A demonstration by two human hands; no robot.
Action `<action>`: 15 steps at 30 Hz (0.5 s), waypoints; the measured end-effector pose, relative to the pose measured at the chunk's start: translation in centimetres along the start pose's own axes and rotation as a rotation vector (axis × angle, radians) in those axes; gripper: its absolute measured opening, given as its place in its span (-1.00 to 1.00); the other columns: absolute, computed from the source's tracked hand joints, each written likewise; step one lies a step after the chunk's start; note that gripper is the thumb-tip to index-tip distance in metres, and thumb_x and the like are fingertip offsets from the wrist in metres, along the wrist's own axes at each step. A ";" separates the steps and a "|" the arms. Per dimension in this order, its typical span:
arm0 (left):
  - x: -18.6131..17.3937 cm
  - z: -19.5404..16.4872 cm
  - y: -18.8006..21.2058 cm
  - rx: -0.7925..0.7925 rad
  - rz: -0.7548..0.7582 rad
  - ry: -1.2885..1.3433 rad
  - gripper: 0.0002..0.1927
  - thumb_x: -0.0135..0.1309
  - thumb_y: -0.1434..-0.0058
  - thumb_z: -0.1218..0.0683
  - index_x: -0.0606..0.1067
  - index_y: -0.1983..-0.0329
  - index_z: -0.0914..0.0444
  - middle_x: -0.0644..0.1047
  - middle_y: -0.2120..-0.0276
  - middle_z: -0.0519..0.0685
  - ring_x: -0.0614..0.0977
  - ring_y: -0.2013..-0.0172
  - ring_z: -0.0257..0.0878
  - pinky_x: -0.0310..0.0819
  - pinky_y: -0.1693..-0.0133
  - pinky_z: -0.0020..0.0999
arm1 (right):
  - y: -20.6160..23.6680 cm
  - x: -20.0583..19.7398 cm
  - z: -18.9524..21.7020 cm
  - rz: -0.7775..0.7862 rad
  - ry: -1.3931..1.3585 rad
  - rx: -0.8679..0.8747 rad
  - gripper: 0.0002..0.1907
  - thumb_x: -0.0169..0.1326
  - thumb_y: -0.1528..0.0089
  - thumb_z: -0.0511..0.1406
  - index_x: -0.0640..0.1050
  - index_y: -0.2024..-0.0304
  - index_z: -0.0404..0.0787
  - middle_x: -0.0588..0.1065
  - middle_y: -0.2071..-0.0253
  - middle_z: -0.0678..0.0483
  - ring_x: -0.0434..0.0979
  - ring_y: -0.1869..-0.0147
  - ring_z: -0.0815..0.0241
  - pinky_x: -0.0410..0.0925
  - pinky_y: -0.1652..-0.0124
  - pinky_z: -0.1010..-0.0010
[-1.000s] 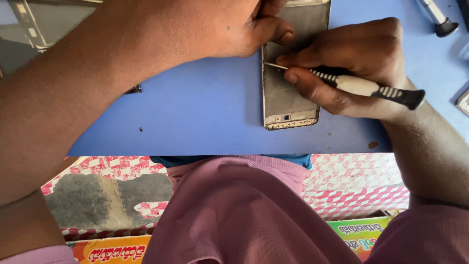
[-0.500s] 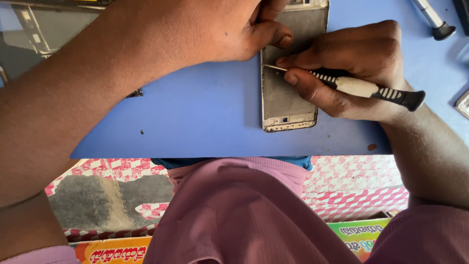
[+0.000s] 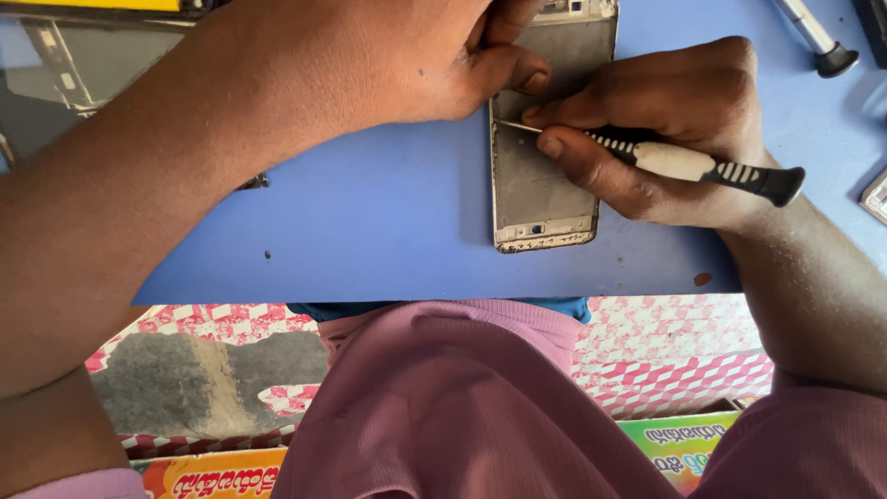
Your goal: The person uses a small metal tool to pry and separate the screen assembly from the smartphone frame. They work along the edges of the device, carefully lifting the screen to detach it from the body.
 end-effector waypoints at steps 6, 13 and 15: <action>-0.3 -0.4 0.0 0.012 0.002 -0.013 -0.68 0.33 -0.31 -0.01 0.48 0.31 0.28 0.55 0.52 0.01 0.61 0.53 -0.15 0.45 0.54 -0.23 | -0.1 -0.1 0.1 0.018 -0.016 0.015 -0.88 0.24 -0.30 -0.37 0.67 0.18 -0.34 0.61 0.32 -0.07 0.64 0.33 0.12 0.45 0.34 0.41; -0.2 -0.4 0.0 -0.012 0.024 -0.030 -0.69 0.31 -0.32 -0.03 0.50 0.31 0.26 0.55 0.53 0.00 0.60 0.55 -0.14 0.44 0.55 -0.21 | -0.1 -0.1 0.3 0.010 0.019 -0.024 -0.87 0.25 -0.34 -0.33 0.68 0.16 -0.31 0.60 0.34 -0.06 0.62 0.33 0.13 0.44 0.32 0.39; -0.1 -0.4 0.0 -0.009 0.017 -0.010 -0.69 0.30 -0.34 -0.04 0.50 0.30 0.26 0.55 0.52 0.00 0.61 0.54 -0.15 0.44 0.53 -0.22 | -0.2 -0.1 0.3 0.022 -0.003 -0.008 -0.87 0.24 -0.31 -0.34 0.68 0.19 -0.32 0.60 0.36 -0.07 0.62 0.36 0.13 0.43 0.35 0.39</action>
Point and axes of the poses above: each hand's wrist, its own y-axis away from the middle knuckle, its own x-axis out of the palm, z = x × y, the point moved 5 cm from there along -y, towards the middle knuckle
